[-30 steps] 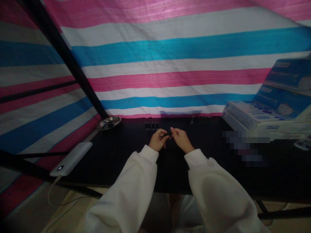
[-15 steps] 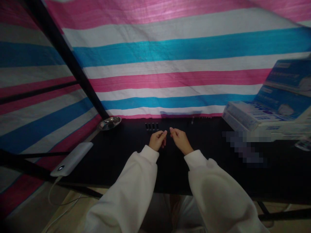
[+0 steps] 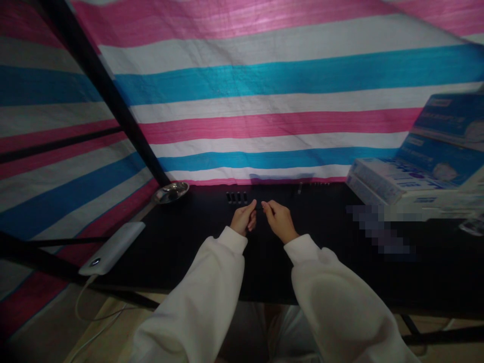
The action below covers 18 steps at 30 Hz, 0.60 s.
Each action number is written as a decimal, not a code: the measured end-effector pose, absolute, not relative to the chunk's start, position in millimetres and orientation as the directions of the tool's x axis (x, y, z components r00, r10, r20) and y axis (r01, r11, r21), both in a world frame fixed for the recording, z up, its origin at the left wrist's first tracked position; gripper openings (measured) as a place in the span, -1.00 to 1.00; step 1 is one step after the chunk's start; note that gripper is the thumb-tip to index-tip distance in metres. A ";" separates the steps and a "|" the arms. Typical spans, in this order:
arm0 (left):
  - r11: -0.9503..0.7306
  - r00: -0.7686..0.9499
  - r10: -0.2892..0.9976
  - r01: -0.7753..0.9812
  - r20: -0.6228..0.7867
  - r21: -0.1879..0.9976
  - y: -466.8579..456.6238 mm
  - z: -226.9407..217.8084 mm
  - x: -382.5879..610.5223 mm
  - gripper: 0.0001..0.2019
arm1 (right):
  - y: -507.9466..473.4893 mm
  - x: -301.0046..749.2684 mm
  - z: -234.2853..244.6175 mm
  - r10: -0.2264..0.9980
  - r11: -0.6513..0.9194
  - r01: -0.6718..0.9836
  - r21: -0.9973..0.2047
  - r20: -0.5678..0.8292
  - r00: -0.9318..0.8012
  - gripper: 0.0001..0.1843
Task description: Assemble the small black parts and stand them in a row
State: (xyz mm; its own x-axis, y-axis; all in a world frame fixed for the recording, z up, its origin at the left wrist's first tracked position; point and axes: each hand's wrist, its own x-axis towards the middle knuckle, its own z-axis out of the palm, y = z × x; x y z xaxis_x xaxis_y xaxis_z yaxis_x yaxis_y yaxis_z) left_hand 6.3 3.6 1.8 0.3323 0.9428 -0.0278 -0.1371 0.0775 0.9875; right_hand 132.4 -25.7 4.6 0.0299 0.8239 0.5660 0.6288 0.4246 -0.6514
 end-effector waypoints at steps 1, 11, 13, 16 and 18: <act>0.084 0.325 0.945 -0.148 -0.032 0.985 3.9 1.8 6.3 -0.51 | -25.8 132.2 4.1 0.816 0.434 0.637 -0.638 0.578 0.023 -0.57; 0.038 0.139 0.990 -0.211 -0.009 0.977 9.1 -0.6 6.3 -0.54 | -25.7 127.7 1.7 0.813 0.472 0.613 -0.634 0.582 -0.025 -0.72; 0.007 0.073 0.997 -0.175 0.006 0.985 11.0 -1.6 4.4 -0.55 | -23.9 128.3 -0.5 0.824 0.472 0.606 -0.641 0.565 -0.045 -0.76; -0.069 -0.014 0.998 -0.065 0.068 0.996 12.2 -3.2 1.3 -0.58 | -19.7 130.6 -6.2 0.846 0.465 0.628 -0.624 0.522 -0.109 -0.79; -0.135 -0.027 0.990 0.034 0.136 0.990 11.4 -4.2 0.3 -0.60 | -16.8 132.3 -10.1 0.855 0.457 0.660 -0.596 0.499 -0.142 -0.80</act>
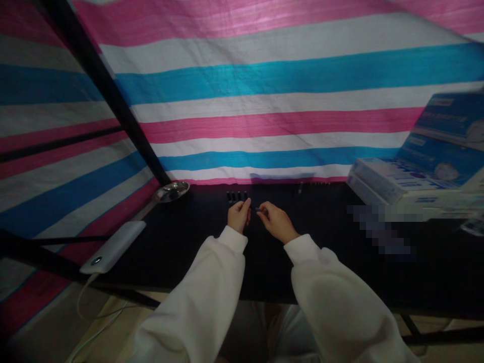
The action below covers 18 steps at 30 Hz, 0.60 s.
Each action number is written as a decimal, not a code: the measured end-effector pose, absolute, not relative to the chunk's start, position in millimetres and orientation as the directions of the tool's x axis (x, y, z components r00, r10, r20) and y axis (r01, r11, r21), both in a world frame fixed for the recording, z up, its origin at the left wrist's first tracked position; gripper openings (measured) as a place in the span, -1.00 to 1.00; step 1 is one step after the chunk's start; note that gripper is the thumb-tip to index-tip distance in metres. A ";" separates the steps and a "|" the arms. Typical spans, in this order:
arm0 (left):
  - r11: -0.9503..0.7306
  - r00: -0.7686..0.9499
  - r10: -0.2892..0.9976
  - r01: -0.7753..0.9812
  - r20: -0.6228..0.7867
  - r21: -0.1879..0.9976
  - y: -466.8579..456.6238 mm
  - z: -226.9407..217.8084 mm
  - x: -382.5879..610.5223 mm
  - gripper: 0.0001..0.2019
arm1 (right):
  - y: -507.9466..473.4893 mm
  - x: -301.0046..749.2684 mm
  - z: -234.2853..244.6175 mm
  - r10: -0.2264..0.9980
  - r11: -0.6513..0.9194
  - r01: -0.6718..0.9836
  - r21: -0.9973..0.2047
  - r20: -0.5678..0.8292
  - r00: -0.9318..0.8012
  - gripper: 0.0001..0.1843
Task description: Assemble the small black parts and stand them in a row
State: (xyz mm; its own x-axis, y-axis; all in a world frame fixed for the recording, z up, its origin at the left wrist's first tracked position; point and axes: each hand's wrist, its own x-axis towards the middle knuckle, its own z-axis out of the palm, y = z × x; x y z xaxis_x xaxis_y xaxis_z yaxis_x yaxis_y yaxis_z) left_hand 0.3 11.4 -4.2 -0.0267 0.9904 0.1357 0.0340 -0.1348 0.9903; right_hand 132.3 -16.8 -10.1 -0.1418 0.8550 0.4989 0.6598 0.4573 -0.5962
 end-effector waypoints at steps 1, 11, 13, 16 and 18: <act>-0.171 -0.025 0.984 0.082 0.174 0.982 10.7 -4.8 0.3 -0.61 | -15.5 133.1 -11.9 0.858 0.452 0.679 -0.579 0.491 -0.153 -0.80; -0.297 -0.100 0.939 0.252 0.330 0.921 13.2 -9.3 -2.6 -0.72 | -7.2 149.1 -23.3 0.873 0.364 0.807 -0.465 0.472 -0.122 -0.86; -0.296 -0.071 0.944 0.240 0.321 0.924 13.9 -10.1 -1.8 -0.73 | -6.7 149.9 -19.6 0.855 0.363 0.774 -0.519 0.516 -0.055 -0.84; -0.291 0.022 0.956 0.216 0.293 0.932 13.4 -11.8 0.7 -0.75 | -8.3 145.7 -12.0 0.814 0.449 0.669 -0.592 0.581 -0.032 -0.81; -0.296 0.127 0.953 0.191 0.276 0.936 12.8 -13.1 2.0 -0.76 | -9.7 141.8 -9.4 0.805 0.506 0.609 -0.611 0.589 -0.078 -0.80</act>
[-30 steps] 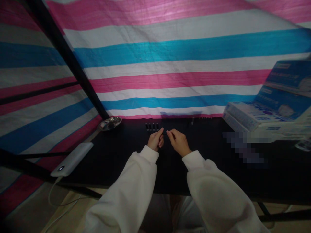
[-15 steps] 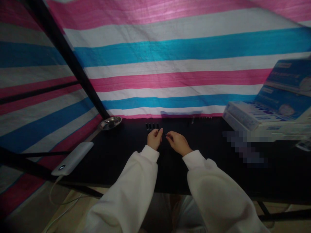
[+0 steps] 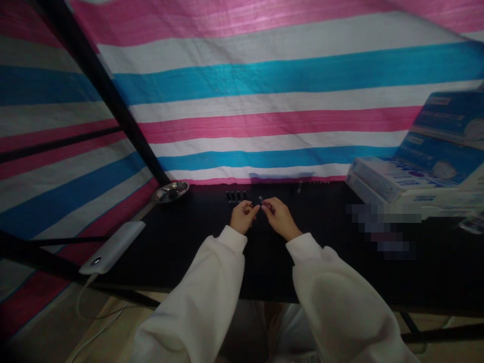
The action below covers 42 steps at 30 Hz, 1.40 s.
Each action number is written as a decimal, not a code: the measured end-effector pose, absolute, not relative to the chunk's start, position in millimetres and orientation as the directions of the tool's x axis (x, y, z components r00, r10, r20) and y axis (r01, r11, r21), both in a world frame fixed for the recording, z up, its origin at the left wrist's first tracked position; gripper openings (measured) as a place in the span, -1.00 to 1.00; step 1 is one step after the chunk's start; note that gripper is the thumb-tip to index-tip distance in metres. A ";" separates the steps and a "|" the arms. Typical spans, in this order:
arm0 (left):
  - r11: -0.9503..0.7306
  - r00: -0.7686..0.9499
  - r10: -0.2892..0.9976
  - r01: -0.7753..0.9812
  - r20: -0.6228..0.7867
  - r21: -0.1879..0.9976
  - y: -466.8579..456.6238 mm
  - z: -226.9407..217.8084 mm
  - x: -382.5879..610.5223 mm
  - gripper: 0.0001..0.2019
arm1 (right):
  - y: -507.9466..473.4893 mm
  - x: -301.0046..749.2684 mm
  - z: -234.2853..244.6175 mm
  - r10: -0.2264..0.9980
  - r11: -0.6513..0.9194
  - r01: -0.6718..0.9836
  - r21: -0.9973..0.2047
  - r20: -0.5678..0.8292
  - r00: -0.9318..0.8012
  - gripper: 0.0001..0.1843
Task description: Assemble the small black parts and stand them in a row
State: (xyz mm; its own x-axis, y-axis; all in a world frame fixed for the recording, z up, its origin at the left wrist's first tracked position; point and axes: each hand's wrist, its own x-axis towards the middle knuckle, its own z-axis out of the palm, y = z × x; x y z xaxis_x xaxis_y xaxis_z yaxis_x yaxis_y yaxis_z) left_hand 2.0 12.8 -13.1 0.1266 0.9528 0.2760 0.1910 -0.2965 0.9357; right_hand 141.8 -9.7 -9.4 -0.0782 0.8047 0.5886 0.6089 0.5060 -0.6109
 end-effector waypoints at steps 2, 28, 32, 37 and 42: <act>-0.306 0.227 0.937 0.169 0.265 0.937 12.4 -14.3 2.6 -0.78 | -9.9 139.3 -10.3 0.809 0.529 0.583 -0.617 0.573 -0.128 -0.82; -0.258 0.152 0.966 0.503 0.210 0.825 10.0 -15.5 -3.2 -0.75 | -1.2 162.0 -13.4 0.931 0.313 0.793 -0.524 0.336 -0.145 -0.76; -0.277 0.123 0.960 0.548 0.251 0.789 10.4 -16.1 -4.3 -0.73 | 17.7 199.6 -10.0 0.968 0.140 0.866 -0.479 0.251 -0.018 -0.77; -0.352 0.169 0.933 0.604 0.317 0.715 7.4 -16.3 -3.3 -0.70 | 39.9 242.8 -12.1 0.965 -0.145 0.919 -0.367 0.154 0.214 -0.74; -0.389 0.210 0.918 0.639 0.336 0.664 2.1 -12.8 -3.0 -0.69 | 51.7 247.6 -20.3 0.966 -0.160 0.922 -0.352 0.134 0.219 -0.72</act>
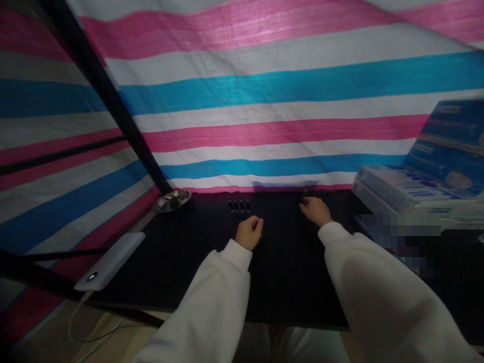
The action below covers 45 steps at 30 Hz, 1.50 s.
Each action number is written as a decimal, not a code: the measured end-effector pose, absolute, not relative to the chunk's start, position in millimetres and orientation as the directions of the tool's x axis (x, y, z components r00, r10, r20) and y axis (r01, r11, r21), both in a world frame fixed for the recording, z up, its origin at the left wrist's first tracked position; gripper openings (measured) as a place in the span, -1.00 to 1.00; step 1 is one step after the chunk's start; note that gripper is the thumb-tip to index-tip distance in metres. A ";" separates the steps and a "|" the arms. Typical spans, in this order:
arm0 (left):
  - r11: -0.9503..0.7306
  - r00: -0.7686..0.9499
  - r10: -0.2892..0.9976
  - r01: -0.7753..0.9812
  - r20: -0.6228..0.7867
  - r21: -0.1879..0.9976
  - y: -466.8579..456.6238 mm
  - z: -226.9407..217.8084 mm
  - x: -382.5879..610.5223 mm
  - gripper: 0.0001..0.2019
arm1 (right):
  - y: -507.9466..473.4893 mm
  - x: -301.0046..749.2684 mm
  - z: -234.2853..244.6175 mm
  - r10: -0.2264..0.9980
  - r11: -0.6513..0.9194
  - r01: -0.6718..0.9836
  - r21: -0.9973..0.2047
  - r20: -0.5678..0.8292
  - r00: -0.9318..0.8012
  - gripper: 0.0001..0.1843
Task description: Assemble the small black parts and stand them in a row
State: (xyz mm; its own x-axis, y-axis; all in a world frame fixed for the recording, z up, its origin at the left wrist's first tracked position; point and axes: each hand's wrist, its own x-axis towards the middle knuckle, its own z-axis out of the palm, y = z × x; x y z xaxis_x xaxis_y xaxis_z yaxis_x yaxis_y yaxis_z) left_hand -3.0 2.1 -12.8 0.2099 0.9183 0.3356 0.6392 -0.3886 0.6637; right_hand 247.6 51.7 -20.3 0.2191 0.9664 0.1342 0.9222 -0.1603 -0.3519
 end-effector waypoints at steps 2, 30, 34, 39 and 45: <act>-0.391 0.217 0.918 0.644 0.332 0.657 1.1 -12.6 -2.8 -0.69 | 55.5 243.2 -22.7 0.967 -0.154 0.929 -0.337 0.140 0.211 -0.70; -0.382 0.221 0.923 0.631 0.315 0.676 -0.9 -12.2 -1.3 -0.71 | 79.8 259.0 -34.7 0.958 -0.262 0.890 -0.373 0.009 0.285 -0.71; -0.378 0.224 0.925 0.624 0.307 0.684 -1.4 -12.2 -1.7 -0.71 | 80.3 256.7 -39.0 0.955 -0.268 0.892 -0.364 0.023 0.297 -0.69; -0.375 0.211 0.926 0.620 0.314 0.689 -1.9 -11.0 -2.3 -0.72 | 80.2 257.8 -39.2 0.955 -0.275 0.896 -0.349 0.011 0.298 -0.68; -0.259 0.103 0.966 0.467 0.239 0.845 2.3 -9.8 -0.9 -0.73 | 69.4 265.7 -29.1 0.961 -0.275 0.932 -0.235 -0.062 0.268 -0.66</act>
